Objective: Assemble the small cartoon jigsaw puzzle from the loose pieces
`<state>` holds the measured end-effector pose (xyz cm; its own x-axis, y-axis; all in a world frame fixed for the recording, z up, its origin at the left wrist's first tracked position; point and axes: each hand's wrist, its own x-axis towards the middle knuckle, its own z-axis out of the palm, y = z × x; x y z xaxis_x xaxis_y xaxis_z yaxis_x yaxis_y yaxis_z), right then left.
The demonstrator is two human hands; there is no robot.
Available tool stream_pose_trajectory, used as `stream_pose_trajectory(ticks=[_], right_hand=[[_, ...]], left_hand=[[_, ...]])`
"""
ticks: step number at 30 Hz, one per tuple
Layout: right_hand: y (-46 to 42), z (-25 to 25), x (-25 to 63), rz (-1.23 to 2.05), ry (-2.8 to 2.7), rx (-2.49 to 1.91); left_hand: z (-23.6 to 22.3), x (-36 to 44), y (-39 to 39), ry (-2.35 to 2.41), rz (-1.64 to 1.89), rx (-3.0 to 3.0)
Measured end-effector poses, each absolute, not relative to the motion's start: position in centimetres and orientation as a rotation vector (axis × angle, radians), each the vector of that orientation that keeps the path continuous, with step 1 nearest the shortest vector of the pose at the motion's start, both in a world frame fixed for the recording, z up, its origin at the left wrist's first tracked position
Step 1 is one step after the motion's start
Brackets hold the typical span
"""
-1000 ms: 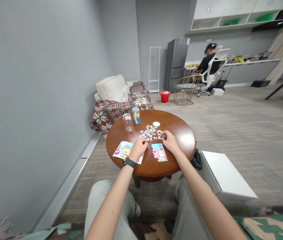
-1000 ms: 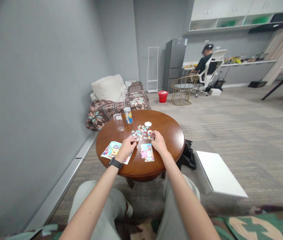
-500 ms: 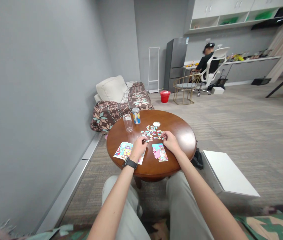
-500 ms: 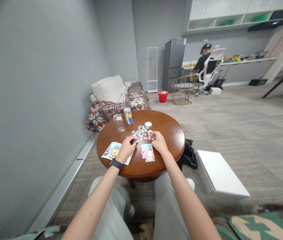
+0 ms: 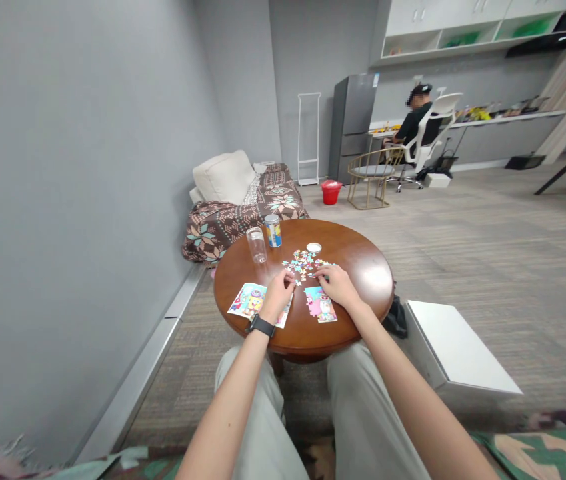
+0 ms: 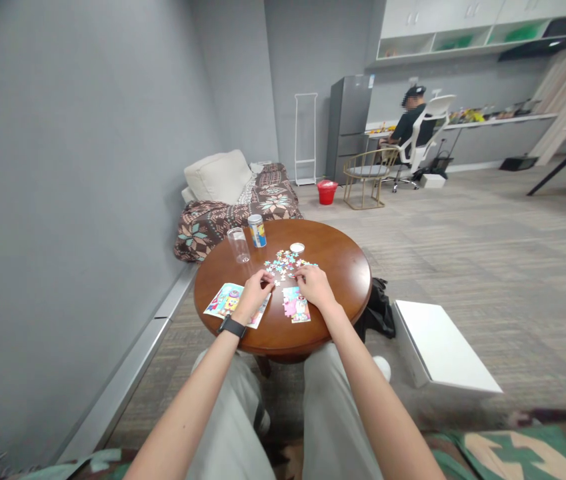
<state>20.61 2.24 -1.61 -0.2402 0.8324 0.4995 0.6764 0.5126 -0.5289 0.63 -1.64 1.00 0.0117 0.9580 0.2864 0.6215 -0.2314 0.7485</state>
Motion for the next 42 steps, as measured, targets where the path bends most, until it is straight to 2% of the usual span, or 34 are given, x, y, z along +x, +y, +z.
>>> stream_pose_trajectory(ticks=[7, 17, 23, 33, 42], right_hand=[[2.06, -1.55, 20.33, 0.236, -2.08, -1.117], [1.88, -1.26, 20.27, 0.171, -2.057, -1.21], [1.94, -1.43, 20.42, 0.155, -1.994, -1.329], [1.69, -1.03, 20.37, 0.177, -2.057, -1.228], [1.61, -0.88, 20.55, 0.161, -1.922, -1.468]], left_hand=[[1.19, 0.8, -1.72, 1.63, 1.042, 1.959], [1.32, 0.89, -2.17, 1.569, 1.009, 2.037], [1.13, 0.91, -1.97, 1.576, 1.054, 1.962], [0.55, 0.67, -1.6, 1.477, 1.153, 1.93], [0.67, 0.73, -1.65, 1.507, 1.181, 1.884]])
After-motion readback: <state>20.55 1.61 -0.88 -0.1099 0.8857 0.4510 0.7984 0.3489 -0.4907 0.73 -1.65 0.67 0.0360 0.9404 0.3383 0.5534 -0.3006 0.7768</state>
